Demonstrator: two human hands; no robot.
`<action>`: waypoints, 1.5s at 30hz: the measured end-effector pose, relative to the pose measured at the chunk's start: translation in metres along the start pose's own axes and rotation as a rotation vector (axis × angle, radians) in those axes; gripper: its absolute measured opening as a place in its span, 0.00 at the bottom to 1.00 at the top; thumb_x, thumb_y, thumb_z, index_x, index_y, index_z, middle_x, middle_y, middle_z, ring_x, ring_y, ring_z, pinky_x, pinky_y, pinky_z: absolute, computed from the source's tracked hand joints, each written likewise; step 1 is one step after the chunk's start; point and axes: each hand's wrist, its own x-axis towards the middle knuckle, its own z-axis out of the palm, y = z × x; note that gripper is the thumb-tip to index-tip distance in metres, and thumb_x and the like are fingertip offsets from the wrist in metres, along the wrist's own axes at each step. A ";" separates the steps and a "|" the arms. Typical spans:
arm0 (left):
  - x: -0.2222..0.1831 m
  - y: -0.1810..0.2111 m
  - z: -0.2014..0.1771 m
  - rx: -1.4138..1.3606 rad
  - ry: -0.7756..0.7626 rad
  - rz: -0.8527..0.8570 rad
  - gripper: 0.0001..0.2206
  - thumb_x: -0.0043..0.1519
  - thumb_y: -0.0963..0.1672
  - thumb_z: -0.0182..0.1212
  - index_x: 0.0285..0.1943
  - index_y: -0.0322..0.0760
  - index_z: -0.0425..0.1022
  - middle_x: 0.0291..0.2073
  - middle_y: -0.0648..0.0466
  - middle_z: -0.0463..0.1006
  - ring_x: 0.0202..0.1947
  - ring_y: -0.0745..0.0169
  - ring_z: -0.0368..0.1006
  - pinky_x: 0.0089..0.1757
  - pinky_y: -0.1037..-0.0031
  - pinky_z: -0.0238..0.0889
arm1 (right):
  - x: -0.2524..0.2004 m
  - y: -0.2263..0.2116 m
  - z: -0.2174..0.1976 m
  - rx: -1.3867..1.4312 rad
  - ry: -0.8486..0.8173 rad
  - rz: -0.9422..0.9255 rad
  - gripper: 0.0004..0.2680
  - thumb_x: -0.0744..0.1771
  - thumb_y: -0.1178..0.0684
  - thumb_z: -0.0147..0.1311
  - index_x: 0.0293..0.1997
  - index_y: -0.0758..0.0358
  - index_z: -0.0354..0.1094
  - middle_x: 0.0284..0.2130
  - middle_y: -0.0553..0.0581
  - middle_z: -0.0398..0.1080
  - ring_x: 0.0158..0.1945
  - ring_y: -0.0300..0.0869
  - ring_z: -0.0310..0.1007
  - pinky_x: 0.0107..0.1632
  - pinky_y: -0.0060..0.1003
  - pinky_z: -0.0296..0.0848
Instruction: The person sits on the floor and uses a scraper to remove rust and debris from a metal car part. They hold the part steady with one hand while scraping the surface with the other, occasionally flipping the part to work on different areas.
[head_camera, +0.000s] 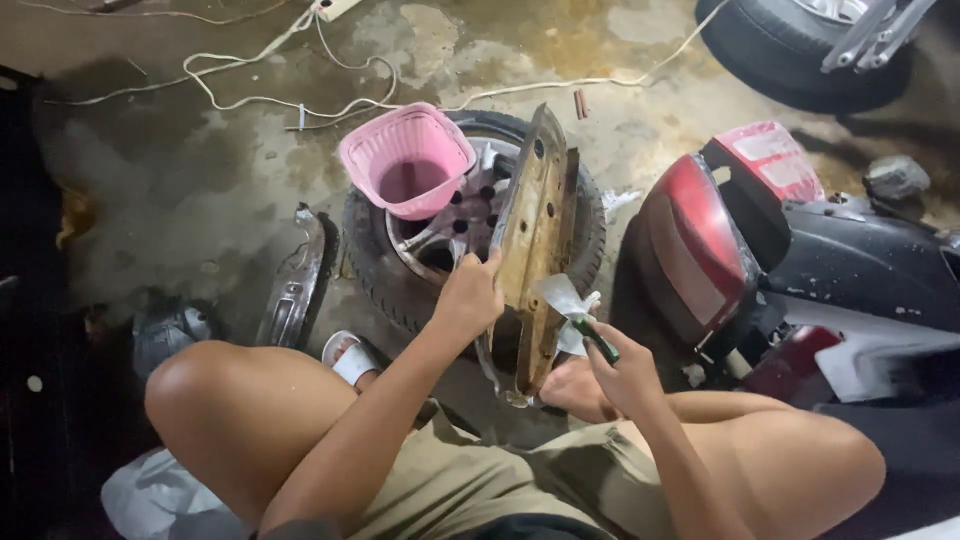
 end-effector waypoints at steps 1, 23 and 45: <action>-0.002 0.002 0.002 0.011 0.002 0.015 0.28 0.56 0.42 0.54 0.69 0.33 0.69 0.41 0.38 0.73 0.38 0.36 0.80 0.36 0.58 0.77 | -0.003 -0.007 0.002 0.011 -0.016 0.012 0.15 0.67 0.48 0.57 0.61 0.46 0.74 0.50 0.68 0.77 0.57 0.62 0.74 0.53 0.57 0.76; 0.011 0.015 -0.009 -0.154 0.044 -0.004 0.19 0.56 0.49 0.63 0.57 0.50 0.75 0.44 0.50 0.70 0.42 0.34 0.79 0.41 0.57 0.76 | 0.002 0.012 0.024 0.140 -0.156 0.069 0.16 0.69 0.46 0.51 0.66 0.47 0.68 0.56 0.65 0.74 0.63 0.63 0.68 0.63 0.62 0.69; 0.000 0.039 -0.022 -0.538 -0.029 -0.113 0.18 0.66 0.51 0.52 0.59 0.40 0.71 0.54 0.35 0.71 0.57 0.24 0.70 0.51 0.39 0.69 | -0.027 -0.020 0.072 -0.408 -0.186 -0.116 0.29 0.63 0.45 0.57 0.74 0.35 0.54 0.44 0.59 0.71 0.43 0.55 0.78 0.43 0.50 0.81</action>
